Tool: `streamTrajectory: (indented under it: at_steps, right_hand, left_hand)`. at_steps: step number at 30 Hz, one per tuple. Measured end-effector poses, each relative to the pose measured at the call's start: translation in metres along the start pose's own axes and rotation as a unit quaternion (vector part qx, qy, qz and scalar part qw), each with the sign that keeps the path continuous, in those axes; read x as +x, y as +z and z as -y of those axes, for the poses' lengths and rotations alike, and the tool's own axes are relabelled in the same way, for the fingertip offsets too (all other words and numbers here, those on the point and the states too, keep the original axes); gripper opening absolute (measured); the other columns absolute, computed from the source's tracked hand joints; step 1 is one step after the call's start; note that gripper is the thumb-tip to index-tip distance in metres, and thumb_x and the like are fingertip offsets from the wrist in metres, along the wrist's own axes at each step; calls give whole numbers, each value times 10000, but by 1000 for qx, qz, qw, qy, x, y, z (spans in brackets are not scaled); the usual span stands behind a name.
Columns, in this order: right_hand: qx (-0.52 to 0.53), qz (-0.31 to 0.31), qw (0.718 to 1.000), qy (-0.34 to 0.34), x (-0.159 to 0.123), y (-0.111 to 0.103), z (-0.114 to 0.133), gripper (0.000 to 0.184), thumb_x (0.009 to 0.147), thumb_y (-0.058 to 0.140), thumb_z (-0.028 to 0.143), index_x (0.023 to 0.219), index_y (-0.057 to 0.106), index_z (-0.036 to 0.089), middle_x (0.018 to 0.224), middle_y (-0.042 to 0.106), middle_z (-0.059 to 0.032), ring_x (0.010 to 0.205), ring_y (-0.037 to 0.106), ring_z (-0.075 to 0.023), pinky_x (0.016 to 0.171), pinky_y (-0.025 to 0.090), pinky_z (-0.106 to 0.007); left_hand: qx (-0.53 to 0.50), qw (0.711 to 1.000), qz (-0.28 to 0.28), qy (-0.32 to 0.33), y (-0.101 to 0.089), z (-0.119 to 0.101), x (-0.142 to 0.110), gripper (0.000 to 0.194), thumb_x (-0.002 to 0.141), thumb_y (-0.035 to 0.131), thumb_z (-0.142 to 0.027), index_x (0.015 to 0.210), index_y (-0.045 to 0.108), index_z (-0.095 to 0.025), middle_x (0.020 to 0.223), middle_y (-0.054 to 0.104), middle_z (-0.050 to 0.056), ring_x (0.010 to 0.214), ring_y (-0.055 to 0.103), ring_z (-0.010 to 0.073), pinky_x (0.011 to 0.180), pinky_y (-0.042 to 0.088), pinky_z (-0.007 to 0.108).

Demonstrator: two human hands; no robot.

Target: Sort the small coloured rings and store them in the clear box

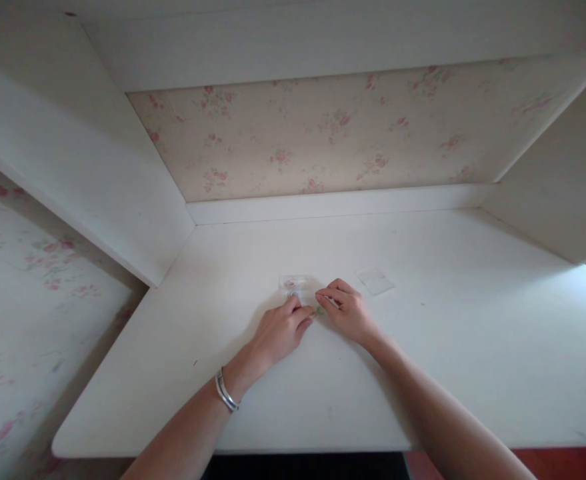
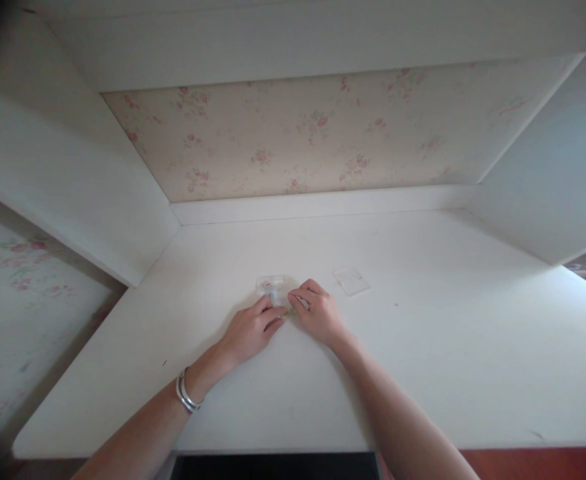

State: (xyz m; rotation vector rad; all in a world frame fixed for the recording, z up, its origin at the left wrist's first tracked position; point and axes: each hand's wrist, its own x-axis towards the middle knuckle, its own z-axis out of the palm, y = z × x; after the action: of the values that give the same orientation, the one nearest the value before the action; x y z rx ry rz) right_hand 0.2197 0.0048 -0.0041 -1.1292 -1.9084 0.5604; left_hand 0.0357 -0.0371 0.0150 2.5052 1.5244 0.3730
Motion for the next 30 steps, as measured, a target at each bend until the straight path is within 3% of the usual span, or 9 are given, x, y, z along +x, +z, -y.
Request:
streamTrajectory:
  at_steps: [9, 21, 30]
  right_hand:
    - [-4, 30, 1000, -4, -3, 8, 2, 210, 883, 510, 278, 869, 711, 219, 819, 581, -31, 681, 548, -117, 617, 436, -244]
    - [-8, 21, 1000, -3, -3, 8, 2, 221, 885, 508, 280, 847, 712, 207, 806, 580, -33, 664, 544, -115, 612, 432, -244]
    - [-23, 2, 1000, -15, -1, 4, 1, 223, 889, 506, 302, 873, 713, 221, 819, 600, -45, 705, 567, -133, 617, 441, -246]
  left_hand:
    - [23, 999, 28, 7, 3, -2, -1, 304, 964, 321, -298, 1045, 608, -239, 964, 564, 45, 798, 603, 160, 663, 486, 265]
    - [27, 998, 59, 17, 1, -2, -2, 253, 961, 309, -259, 998, 550, -191, 999, 552, 58, 772, 603, 164, 652, 477, 276]
    - [-49, 998, -20, -31, -3, 12, 3, 214, 969, 319, -274, 1005, 513, -193, 1024, 526, 45, 803, 598, 136, 708, 476, 253]
